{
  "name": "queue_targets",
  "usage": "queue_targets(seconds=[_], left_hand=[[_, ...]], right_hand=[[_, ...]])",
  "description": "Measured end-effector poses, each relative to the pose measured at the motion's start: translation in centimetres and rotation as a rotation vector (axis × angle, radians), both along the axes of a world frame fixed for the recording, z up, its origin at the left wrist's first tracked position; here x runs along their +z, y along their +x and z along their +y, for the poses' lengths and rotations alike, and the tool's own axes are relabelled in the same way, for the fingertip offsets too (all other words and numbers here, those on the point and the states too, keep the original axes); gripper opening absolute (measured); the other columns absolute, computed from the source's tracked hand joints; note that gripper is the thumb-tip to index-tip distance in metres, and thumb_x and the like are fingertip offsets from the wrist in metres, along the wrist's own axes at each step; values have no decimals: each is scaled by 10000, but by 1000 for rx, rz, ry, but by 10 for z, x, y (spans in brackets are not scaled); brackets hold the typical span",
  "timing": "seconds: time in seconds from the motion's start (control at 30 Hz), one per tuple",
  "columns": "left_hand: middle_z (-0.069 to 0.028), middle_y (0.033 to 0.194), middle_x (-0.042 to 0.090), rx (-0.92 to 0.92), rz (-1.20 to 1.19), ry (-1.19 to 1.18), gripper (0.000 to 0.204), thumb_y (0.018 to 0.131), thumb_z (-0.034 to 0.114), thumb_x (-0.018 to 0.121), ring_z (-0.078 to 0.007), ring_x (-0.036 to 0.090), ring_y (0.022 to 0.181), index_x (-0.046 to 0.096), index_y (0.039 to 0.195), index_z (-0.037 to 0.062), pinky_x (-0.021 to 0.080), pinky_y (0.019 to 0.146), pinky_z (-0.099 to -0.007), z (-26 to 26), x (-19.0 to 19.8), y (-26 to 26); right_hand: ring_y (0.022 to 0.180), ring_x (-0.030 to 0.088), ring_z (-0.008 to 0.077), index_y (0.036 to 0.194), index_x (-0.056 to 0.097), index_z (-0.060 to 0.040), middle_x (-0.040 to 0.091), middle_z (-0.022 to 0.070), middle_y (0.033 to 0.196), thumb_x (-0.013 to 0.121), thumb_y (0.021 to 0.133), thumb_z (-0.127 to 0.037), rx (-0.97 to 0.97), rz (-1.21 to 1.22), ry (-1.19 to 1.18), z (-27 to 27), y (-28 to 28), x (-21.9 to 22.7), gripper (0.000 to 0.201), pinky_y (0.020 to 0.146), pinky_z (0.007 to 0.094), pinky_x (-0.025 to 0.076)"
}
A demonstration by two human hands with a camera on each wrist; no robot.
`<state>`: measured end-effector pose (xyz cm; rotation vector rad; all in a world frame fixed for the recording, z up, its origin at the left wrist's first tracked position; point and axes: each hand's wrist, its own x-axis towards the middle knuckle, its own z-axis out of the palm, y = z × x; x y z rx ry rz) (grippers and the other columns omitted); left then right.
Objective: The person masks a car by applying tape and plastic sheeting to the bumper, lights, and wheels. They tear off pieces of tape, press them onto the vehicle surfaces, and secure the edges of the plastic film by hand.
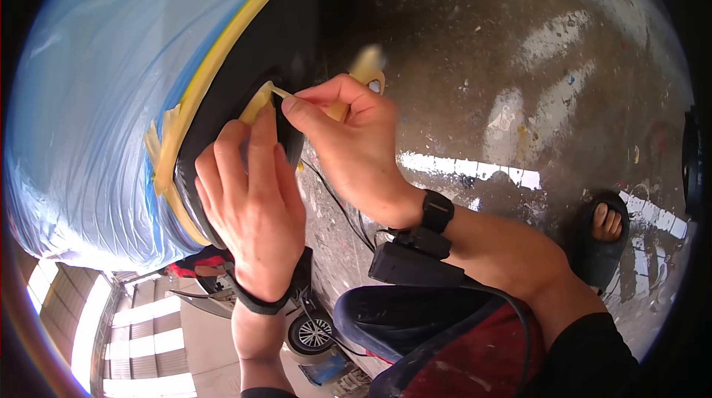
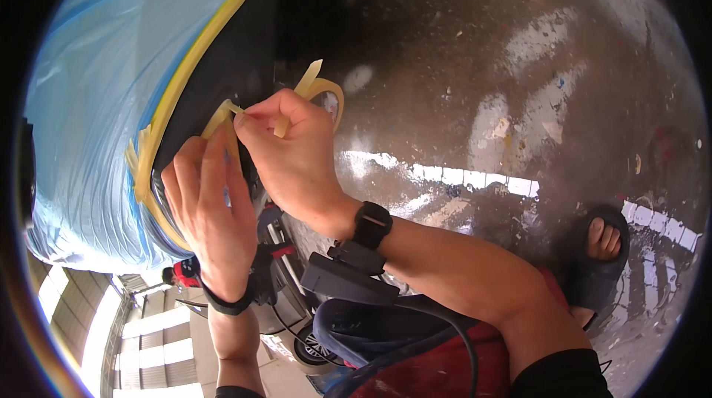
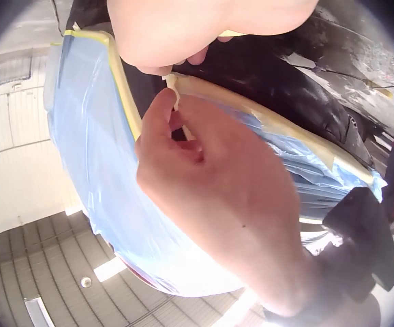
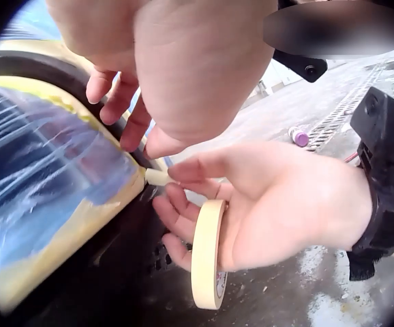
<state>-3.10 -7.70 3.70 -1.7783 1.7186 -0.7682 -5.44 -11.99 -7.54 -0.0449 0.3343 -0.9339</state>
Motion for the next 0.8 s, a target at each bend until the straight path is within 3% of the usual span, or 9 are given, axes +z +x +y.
queue_targets(seconds=[0.1, 0.2, 0.23, 0.33, 0.37, 0.5, 0.63, 0.73, 0.8], left_hand=[[-76, 1037, 587, -7, -31, 89, 419, 812, 17, 635, -285, 535, 984, 646, 1228, 69, 413, 843, -409, -13, 15, -6], [-60, 1015, 573, -59, -69, 225, 409, 807, -2, 613, -273, 529, 951, 662, 1203, 88, 404, 827, -400, -36, 30, -5], [-58, 978, 551, -63, -94, 252, 366, 797, 4, 599, -262, 523, 927, 691, 1134, 111, 392, 805, -377, -44, 32, -8], [-90, 1035, 569, -27, -63, 404, 398, 786, -79, 572, -278, 514, 927, 711, 1113, 100, 386, 797, -386, -64, 39, -6], [-83, 995, 544, -57, -73, 438, 316, 778, -44, 602, -269, 503, 906, 729, 1028, 101, 376, 783, -374, -69, 40, -3], [-75, 957, 500, -63, -110, 594, 197, 788, 69, 653, -256, 491, 925, 742, 957, 116, 366, 806, -362, -87, 48, -1], [-79, 965, 497, -129, -64, 700, 173, 802, 87, 643, -255, 484, 941, 743, 940, 119, 364, 822, -360, -101, 50, -3], [-80, 971, 500, -169, -109, 782, 151, 798, 106, 642, -250, 483, 952, 741, 911, 120, 361, 833, -359, -107, 48, -1], [-72, 973, 501, -204, -162, 842, 148, 783, 110, 636, -241, 486, 956, 737, 891, 118, 362, 832, -357, -111, 49, -2]], right_hand=[[747, 625, 89, 903, 661, 37, 697, 75, 810, 690, 900, -80, -45, -8, 9, 6, 11, -1, 121, 666, 260, 504], [748, 633, 106, 901, 662, 43, 699, 87, 810, 688, 891, -76, -4, 5, 20, 6, 8, 0, 122, 684, 273, 508], [748, 633, 106, 901, 662, 43, 699, 87, 810, 688, 891, -76, -6, 4, 25, 6, 8, 0, 122, 684, 273, 508], [749, 639, 114, 899, 661, 42, 699, 95, 807, 681, 892, -82, -22, -22, 27, 6, 8, 1, 126, 689, 277, 509], [752, 643, 120, 898, 660, 43, 700, 100, 809, 678, 891, -82, -32, -24, 24, 6, 9, 1, 126, 691, 281, 510], [765, 655, 136, 893, 654, 47, 702, 114, 820, 678, 885, -81, -54, -18, 12, 7, 11, 0, 130, 696, 289, 515], [782, 661, 140, 906, 659, 53, 706, 113, 826, 682, 880, -78, -44, -15, 23, 8, 11, 2, 135, 710, 292, 520], [771, 662, 135, 954, 675, 66, 707, 110, 827, 681, 888, -83, -107, -44, 50, 11, 11, 3, 163, 706, 280, 521], [859, 651, 88, 1108, 679, 48, 712, 68, 902, 697, 933, -69, -3, -76, -20, 11, 6, 1, 212, 756, 233, 526]])
